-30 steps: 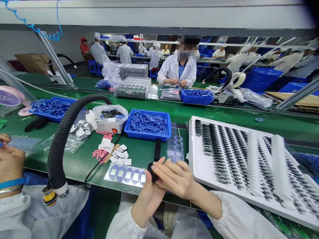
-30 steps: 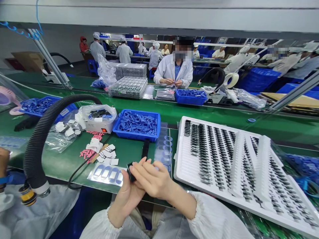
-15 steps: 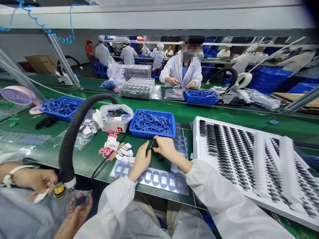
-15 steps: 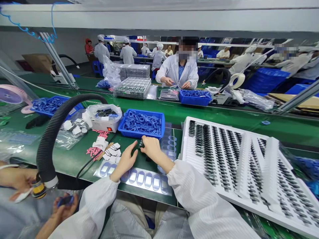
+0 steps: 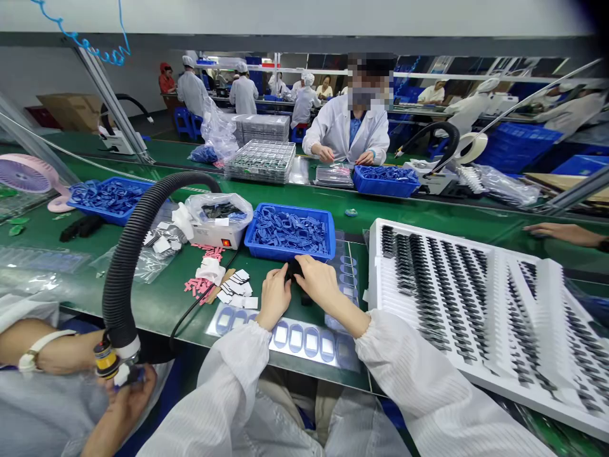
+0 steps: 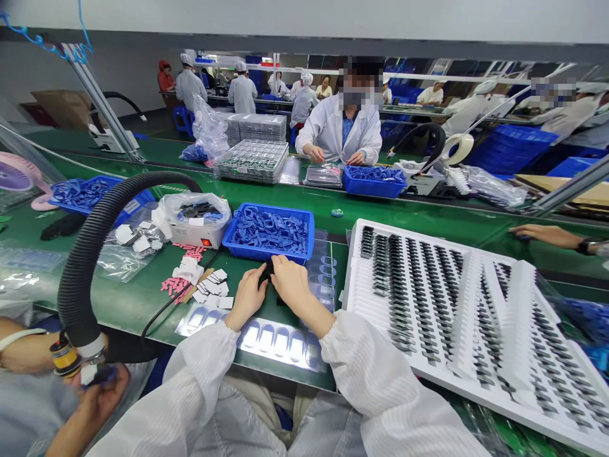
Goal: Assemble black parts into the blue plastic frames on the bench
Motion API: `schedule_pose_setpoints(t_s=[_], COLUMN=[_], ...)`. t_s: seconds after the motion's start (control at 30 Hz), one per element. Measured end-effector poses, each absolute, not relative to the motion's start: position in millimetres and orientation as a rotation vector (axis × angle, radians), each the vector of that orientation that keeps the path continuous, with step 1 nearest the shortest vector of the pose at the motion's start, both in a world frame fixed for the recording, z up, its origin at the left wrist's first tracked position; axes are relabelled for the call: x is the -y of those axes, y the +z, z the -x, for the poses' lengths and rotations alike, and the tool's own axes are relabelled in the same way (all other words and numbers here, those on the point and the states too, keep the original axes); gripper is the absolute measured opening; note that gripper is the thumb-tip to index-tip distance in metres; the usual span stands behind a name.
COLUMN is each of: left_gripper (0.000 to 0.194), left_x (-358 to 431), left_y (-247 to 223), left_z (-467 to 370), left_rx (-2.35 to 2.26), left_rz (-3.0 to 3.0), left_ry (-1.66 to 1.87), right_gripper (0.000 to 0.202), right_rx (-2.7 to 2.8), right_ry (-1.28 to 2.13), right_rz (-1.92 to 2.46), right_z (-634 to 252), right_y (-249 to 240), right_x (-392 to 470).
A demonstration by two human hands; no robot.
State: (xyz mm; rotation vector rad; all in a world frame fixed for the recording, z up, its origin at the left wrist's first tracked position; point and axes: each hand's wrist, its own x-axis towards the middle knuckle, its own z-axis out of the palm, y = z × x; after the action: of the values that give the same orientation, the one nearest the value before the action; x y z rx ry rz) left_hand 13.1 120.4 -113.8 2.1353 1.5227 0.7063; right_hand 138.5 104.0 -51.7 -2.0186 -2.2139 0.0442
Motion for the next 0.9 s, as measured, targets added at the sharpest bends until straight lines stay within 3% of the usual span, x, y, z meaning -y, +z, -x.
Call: schedule_pose_setpoints(t_s=[0.27,0.67,0.77,0.9], left_gripper=[0.036,0.029,0.035,0.041], left_x=[-112.5,-105.5,-98.3,-74.3], left_y=[-103.0,-87.1,-81.5,-71.0], left_z=[-13.3,-18.0,-18.5,-21.1], left_rx=[-1.616,-1.767,-1.788,-1.739], left_rz=[-2.311,-2.526,-2.560,-2.595], left_ry=[0.623,0.385,0.365,0.418], right_gripper=[0.019,0.016,0.017,0.016], right_rx=[2.085,2.057,1.941,1.833], right_ry=[-0.029,-0.116,-0.253,-0.407], right_rz=[2.036,1.573,1.678,2.125], right_z=[-146.7,-181.8,-229.0,-298.4], right_y=[-42.9,-22.8,-18.5,-24.4], right_x=[-73.3,7.6,15.0,14.7])
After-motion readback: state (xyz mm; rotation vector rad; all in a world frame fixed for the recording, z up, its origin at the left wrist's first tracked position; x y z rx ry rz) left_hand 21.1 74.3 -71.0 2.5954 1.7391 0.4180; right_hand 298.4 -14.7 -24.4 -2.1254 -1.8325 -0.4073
